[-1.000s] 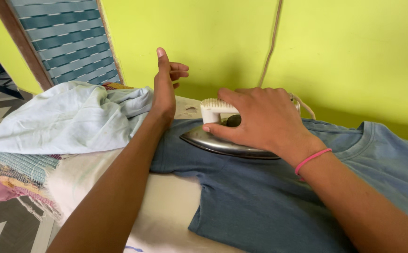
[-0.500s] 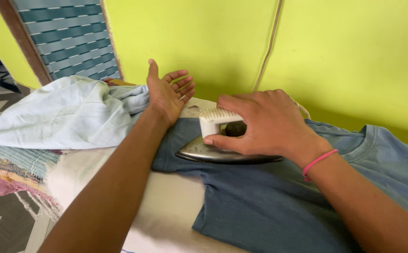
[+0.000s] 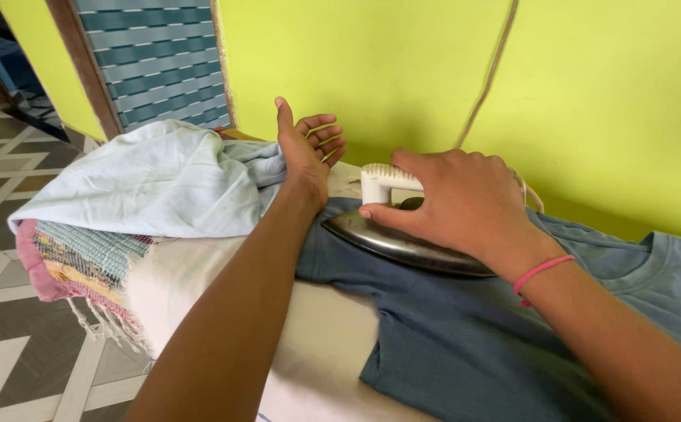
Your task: The person irons a blue t-shirt laid flat on a bed. They use a white electric iron to smooth the fabric, focusing on the shoulder and upper chest areas. The person uses their left hand to hold the shirt in place while maneuvering the iron with their right hand.
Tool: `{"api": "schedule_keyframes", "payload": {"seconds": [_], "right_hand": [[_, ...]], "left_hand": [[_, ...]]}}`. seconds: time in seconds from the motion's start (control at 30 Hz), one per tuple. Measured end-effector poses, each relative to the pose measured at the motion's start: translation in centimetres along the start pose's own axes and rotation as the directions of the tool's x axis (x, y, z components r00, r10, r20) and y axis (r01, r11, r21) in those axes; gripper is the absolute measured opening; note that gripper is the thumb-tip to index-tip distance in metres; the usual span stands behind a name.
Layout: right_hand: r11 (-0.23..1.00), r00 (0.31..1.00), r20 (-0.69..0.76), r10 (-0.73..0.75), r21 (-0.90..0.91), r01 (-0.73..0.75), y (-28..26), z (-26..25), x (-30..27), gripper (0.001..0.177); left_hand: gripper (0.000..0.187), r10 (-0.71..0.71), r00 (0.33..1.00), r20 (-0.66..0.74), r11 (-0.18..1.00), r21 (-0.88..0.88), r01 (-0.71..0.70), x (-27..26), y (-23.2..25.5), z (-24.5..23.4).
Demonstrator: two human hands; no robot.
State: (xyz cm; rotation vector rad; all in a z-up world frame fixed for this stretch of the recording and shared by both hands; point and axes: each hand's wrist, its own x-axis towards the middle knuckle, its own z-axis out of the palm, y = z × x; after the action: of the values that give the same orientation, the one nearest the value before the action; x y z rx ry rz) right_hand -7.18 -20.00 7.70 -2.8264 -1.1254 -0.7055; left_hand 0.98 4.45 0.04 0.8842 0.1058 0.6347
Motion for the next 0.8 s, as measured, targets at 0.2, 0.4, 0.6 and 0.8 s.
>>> {"api": "schedule_keyframes", "payload": {"seconds": [0.2,0.4,0.6,0.8], "right_hand": [[0.999,0.997,-0.078,-0.025,0.023,0.026,-0.4,0.4,1.3,0.068],[1.0,0.998,-0.059,-0.011,0.029,0.013,-0.6,0.4,0.7,0.064],[0.995,0.989,-0.116,-0.089,0.024,0.093,-0.3,0.4,0.4,0.064],[0.986,0.985,-0.077,-0.152,0.061,0.157,-0.2,0.1,0.0,0.064]], "left_hand": [[0.088,-0.025,0.994,0.11,0.999,-0.029,0.028,0.1,-0.1,-0.2],[0.091,-0.082,0.986,0.145,0.992,-0.081,0.094,-0.3,0.4,-0.4],[0.095,-0.131,0.964,0.23,0.991,0.003,0.134,-0.1,0.5,-0.3],[0.096,-0.13,0.968,0.216,0.989,-0.046,0.143,0.1,0.5,-0.5]]}}
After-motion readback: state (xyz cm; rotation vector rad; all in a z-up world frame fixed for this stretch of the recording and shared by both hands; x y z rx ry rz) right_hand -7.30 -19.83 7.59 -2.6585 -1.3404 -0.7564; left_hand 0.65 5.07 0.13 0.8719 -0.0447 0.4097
